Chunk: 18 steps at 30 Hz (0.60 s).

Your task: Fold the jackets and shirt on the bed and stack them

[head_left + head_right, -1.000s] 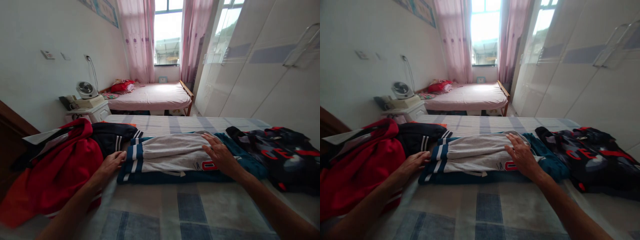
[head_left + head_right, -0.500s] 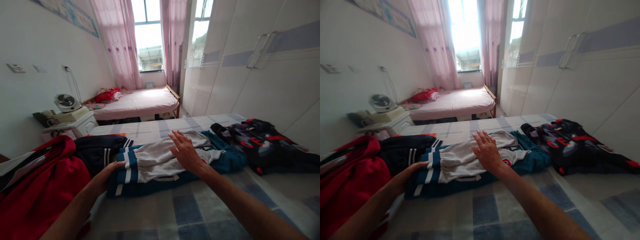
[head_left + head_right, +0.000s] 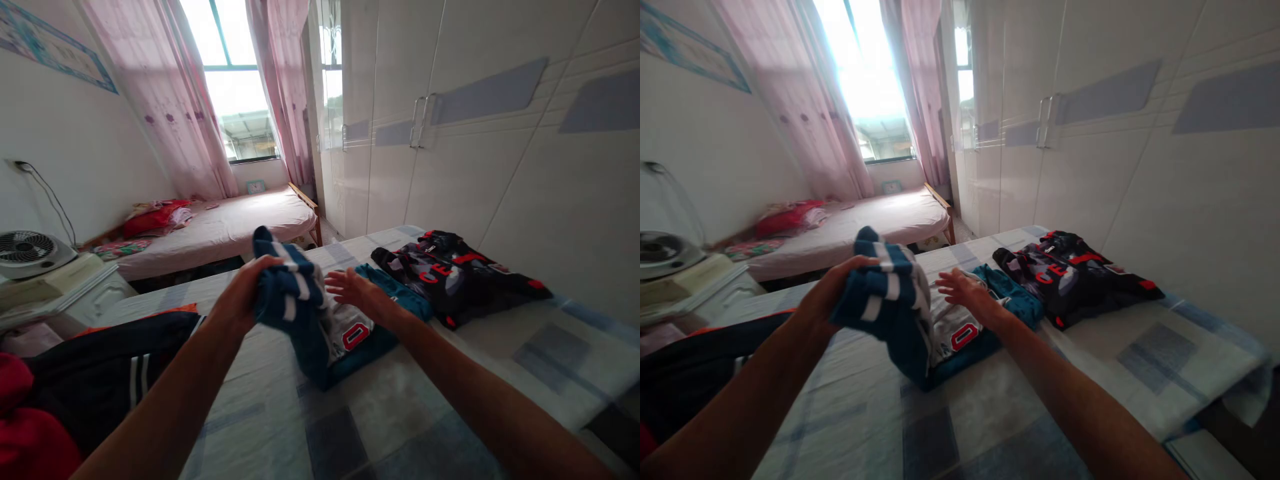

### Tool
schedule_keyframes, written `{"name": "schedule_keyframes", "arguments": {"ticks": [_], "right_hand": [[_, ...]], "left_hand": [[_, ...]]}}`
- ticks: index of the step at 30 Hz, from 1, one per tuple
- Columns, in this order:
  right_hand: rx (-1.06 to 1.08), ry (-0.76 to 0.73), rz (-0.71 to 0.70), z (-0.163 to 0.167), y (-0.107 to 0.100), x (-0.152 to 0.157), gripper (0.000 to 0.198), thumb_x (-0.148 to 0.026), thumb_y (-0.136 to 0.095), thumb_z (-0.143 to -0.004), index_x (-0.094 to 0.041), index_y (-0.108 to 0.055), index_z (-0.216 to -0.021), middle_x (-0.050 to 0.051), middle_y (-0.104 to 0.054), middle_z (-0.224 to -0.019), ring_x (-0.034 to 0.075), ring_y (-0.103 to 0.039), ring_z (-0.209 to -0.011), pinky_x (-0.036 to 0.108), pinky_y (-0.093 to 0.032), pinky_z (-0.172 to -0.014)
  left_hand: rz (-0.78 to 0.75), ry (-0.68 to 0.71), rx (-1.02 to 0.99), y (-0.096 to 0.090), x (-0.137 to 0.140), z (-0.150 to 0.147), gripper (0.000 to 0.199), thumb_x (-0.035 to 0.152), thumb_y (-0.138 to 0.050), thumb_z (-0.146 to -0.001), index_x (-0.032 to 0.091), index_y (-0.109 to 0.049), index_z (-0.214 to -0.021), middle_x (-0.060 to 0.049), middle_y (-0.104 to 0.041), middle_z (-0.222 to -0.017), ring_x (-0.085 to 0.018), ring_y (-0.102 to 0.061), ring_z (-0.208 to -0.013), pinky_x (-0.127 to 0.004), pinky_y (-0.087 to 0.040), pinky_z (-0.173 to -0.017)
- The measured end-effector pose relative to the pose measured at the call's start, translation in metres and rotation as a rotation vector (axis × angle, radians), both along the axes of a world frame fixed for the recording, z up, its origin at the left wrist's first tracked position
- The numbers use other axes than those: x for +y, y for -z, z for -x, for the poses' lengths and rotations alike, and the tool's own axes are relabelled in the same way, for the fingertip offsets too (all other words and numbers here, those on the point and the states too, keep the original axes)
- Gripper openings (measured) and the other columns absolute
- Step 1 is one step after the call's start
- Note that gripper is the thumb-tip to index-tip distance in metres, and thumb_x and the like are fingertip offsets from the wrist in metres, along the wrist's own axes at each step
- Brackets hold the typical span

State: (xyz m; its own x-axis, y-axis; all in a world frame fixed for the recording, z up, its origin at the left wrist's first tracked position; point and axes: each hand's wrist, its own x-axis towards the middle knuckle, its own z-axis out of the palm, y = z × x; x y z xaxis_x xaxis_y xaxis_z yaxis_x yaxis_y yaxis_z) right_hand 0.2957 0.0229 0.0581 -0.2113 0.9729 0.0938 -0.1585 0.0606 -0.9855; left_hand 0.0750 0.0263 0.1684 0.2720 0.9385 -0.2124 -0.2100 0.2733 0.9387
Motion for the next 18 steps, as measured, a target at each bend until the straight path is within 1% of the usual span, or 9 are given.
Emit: {"name": "schedule_keyframes", "arguments": {"ticks": [1,3,6,7,9,11,13,15,18], "right_hand": [[0.101,0.051,0.072,-0.018,-0.005,-0.002,0.056,-0.056,-0.028,-0.093,-0.018,-0.056,-0.123,0.012,-0.060,-0.128,0.022,-0.060,-0.112,0.042,-0.045,-0.097],[0.197,0.217,0.169,-0.054,-0.008,-0.006,0.053,-0.056,-0.029,-0.092,-0.019,-0.059,-0.116,0.011,-0.067,-0.117,0.023,-0.063,-0.106,0.042,-0.048,-0.093],[0.134,0.566,0.273,-0.100,0.002,-0.015,0.041,-0.050,-0.036,-0.092,-0.021,-0.061,-0.106,0.010,-0.069,-0.109,0.023,-0.062,-0.107,0.039,-0.050,-0.091],[0.090,0.644,0.296,-0.112,0.009,-0.018,0.035,-0.047,-0.040,-0.091,-0.021,-0.061,-0.104,0.010,-0.069,-0.110,0.023,-0.061,-0.108,0.038,-0.050,-0.091],[0.014,0.683,0.302,-0.126,0.025,-0.023,0.025,-0.038,-0.049,-0.088,-0.021,-0.060,-0.103,0.010,-0.066,-0.116,0.021,-0.060,-0.110,0.035,-0.049,-0.092],[-0.061,0.645,0.264,-0.129,0.036,-0.025,0.026,-0.032,-0.054,-0.085,-0.021,-0.058,-0.108,0.011,-0.063,-0.122,0.021,-0.060,-0.111,0.034,-0.049,-0.093],[-0.215,0.664,0.190,-0.124,0.039,-0.025,0.035,-0.032,-0.056,-0.083,-0.019,-0.057,-0.115,0.011,-0.060,-0.126,0.022,-0.058,-0.113,0.036,-0.047,-0.095],[-0.435,0.746,0.062,-0.113,0.033,-0.026,0.039,-0.033,-0.055,-0.082,-0.018,-0.057,-0.119,0.012,-0.059,-0.127,0.024,-0.058,-0.113,0.038,-0.046,-0.095],[-0.688,0.788,-0.173,-0.094,0.015,-0.035,0.036,-0.034,-0.051,-0.084,-0.019,-0.061,-0.116,0.009,-0.062,-0.121,0.023,-0.060,-0.104,0.037,-0.047,-0.092]], "left_hand": [[-0.020,0.033,-0.020,-0.002,0.003,-0.027,0.008,0.019,-0.061,-0.075,0.013,-0.059,-0.080,0.001,-0.062,-0.059,-0.009,-0.058,-0.047,-0.019,-0.052,-0.052],[-0.096,0.159,0.041,0.001,0.011,-0.072,0.026,0.025,-0.061,-0.079,0.013,-0.060,-0.102,-0.003,-0.066,-0.073,-0.012,-0.061,-0.054,-0.024,-0.053,-0.052],[-0.291,0.182,0.264,0.026,0.021,-0.103,0.054,0.039,-0.062,-0.081,0.016,-0.049,-0.128,-0.011,-0.065,-0.102,-0.020,-0.066,-0.079,-0.033,-0.055,-0.067],[-0.339,0.132,0.329,0.038,0.022,-0.102,0.057,0.039,-0.063,-0.080,0.017,-0.048,-0.131,-0.012,-0.063,-0.110,-0.022,-0.065,-0.089,-0.034,-0.054,-0.075],[-0.372,0.007,0.429,0.065,0.021,-0.087,0.061,0.036,-0.066,-0.078,0.017,-0.047,-0.133,-0.014,-0.056,-0.125,-0.026,-0.059,-0.108,-0.035,-0.048,-0.090],[-0.301,-0.124,0.475,0.091,0.017,-0.062,0.068,0.033,-0.069,-0.076,0.016,-0.042,-0.137,-0.016,-0.045,-0.138,-0.029,-0.049,-0.123,-0.037,-0.041,-0.100],[-0.166,-0.212,0.464,0.110,0.009,-0.038,0.072,0.034,-0.068,-0.077,0.015,-0.038,-0.139,-0.018,-0.041,-0.142,-0.029,-0.045,-0.126,-0.039,-0.040,-0.101],[-0.054,-0.196,0.421,0.121,0.000,-0.023,0.060,0.038,-0.064,-0.079,0.012,-0.046,-0.131,-0.020,-0.052,-0.132,-0.028,-0.056,-0.115,-0.039,-0.047,-0.092],[0.165,-0.018,0.238,0.126,-0.010,-0.022,0.035,0.038,-0.064,-0.079,0.011,-0.063,-0.101,-0.015,-0.070,-0.096,-0.020,-0.068,-0.079,-0.033,-0.055,-0.070]]}}
